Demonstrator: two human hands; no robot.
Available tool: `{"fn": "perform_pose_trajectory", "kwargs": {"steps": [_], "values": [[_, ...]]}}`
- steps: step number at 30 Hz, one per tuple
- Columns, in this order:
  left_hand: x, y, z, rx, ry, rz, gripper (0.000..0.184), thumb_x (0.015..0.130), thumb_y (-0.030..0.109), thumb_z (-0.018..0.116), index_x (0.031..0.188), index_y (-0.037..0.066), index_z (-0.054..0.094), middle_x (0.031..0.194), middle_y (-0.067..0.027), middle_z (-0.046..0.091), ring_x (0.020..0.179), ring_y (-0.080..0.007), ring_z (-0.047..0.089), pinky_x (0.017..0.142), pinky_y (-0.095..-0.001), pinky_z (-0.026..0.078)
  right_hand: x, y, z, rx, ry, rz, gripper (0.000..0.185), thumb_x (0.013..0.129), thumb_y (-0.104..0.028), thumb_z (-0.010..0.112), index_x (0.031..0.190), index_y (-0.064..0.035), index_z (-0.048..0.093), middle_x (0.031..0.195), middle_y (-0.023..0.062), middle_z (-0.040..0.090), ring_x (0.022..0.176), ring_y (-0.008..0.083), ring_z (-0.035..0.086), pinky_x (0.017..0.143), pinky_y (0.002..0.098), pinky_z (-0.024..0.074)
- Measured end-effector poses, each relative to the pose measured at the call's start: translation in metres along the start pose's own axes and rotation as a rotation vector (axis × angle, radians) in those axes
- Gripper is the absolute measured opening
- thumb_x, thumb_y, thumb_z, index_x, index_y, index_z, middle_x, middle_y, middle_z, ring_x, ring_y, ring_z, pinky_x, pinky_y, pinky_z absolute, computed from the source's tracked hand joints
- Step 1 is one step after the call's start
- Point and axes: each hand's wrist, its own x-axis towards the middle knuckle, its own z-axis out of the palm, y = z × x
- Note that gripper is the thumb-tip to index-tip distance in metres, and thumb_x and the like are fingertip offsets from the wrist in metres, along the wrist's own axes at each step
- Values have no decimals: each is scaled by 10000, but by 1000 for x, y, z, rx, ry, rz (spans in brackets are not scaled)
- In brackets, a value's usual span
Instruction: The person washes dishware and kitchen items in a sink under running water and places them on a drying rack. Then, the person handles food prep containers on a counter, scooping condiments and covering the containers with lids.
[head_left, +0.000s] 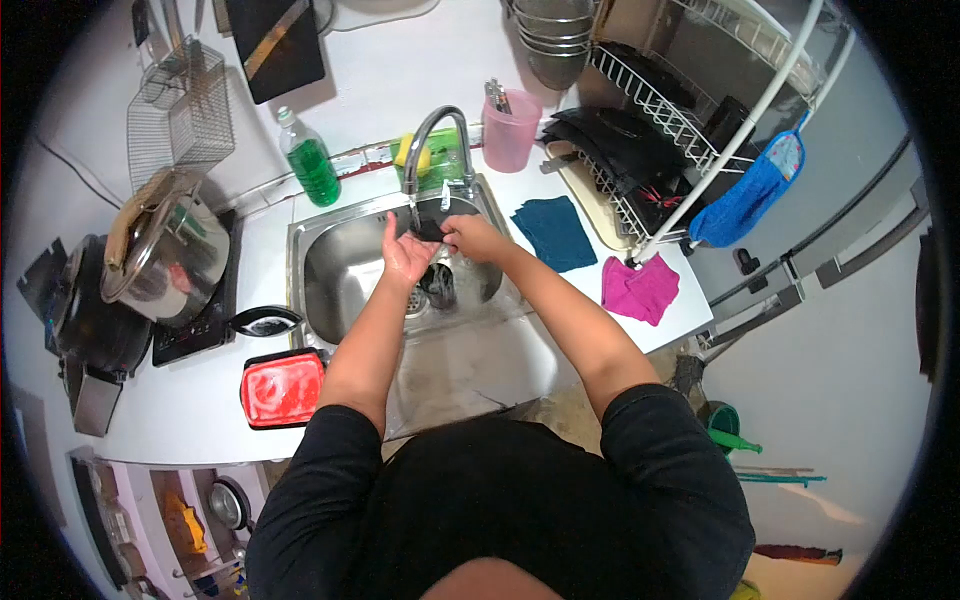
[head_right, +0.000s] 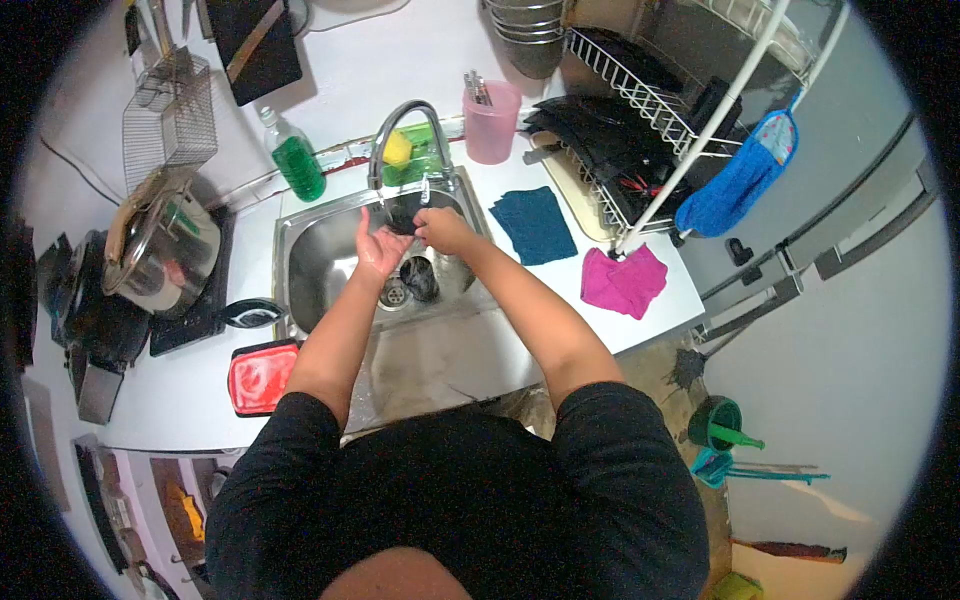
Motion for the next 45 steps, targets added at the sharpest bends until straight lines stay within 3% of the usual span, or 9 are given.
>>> {"fn": "perform_pose_trajectory", "kwargs": {"steps": [9, 11, 16, 19, 25, 29, 32, 35, 45], "values": [[30, -47, -73, 1199, 176, 81, 262, 777, 251, 597, 975, 84, 560, 863, -38, 585, 781, -204, 541, 724, -314, 445, -83, 52, -90, 293, 861, 453, 334, 824, -133, 446, 1120, 19, 423, 1024, 265, 529, 976, 388, 508, 850, 390, 388], [28, -37, -91, 1833, 112, 441, 307, 698, 193, 653, 962, 58, 572, 826, -70, 600, 819, -247, 560, 773, -334, 445, -93, 92, -119, 232, 1170, 471, 369, 823, -125, 440, 1131, 72, 390, 1060, 288, 505, 1009, 397, 488, 883, 394, 368], [16, -26, -90, 2318, 183, 60, 964, 479, 360, 781, 1302, 178, 313, 1275, -189, 323, 1112, -366, 393, 909, -409, 384, -98, 108, -200, 47, 1198, 838, 587, 784, -240, 525, 1164, 156, 315, 1176, 376, 359, 1131, 428, 371, 952, 422, 300], [11, -38, -93, 2329, 165, 11, 965, 488, 342, 783, 1311, 235, 290, 1261, -210, 323, 1089, -383, 410, 911, -416, 385, -89, 84, -197, -281, 967, 877, 619, 756, -306, 557, 1158, 127, 371, 1210, 390, 288, 1141, 484, 302, 959, 496, 256], [25, -37, -110, 2085, 182, 125, 702, 548, 278, 750, 1173, 169, 450, 1079, -198, 458, 958, -355, 514, 812, -393, 444, -12, 8, -50, 32, 307, 125, 162, 726, -78, 521, 858, -40, 606, 840, 156, 606, 811, 305, 580, 725, 373, 451], [22, -23, -110, 800, 450, 65, 450, 721, 406, 565, 1096, 163, 510, 961, -83, 567, 823, -255, 560, 618, -362, 490, 45, -11, 46, 472, -69, 41, 153, 790, -106, 523, 837, 27, 582, 755, 97, 609, 667, 169, 584, 636, 268, 479], [13, -8, -120, 258, 317, 11, 471, 770, 458, 450, 1086, 113, 501, 987, -98, 559, 816, -255, 549, 534, -267, 490, 83, 2, 71, 449, -158, -660, 194, 827, -134, 511, 909, 38, 546, 808, 126, 610, 712, 199, 603, 642, 280, 493], [5, -2, -106, -204, 176, 17, 545, 771, 505, 403, 1093, 73, 486, 993, -167, 536, 793, -287, 542, 500, -201, 483, 81, -46, 33, 1106, -167, 411, 470, 903, -405, 343, 897, 24, 536, 827, 164, 608, 711, 216, 607, 654, 321, 499], [-8, -2, -101, -259, 113, 36, 589, 778, 516, 372, 1063, 15, 495, 934, -181, 535, 756, -285, 541, 493, -229, 501, 75, -76, 17, 845, -472, 345, 215, 856, -149, 418, 895, 6, 562, 770, 80, 594, 672, 140, 578, 597, 233, 477]]}}
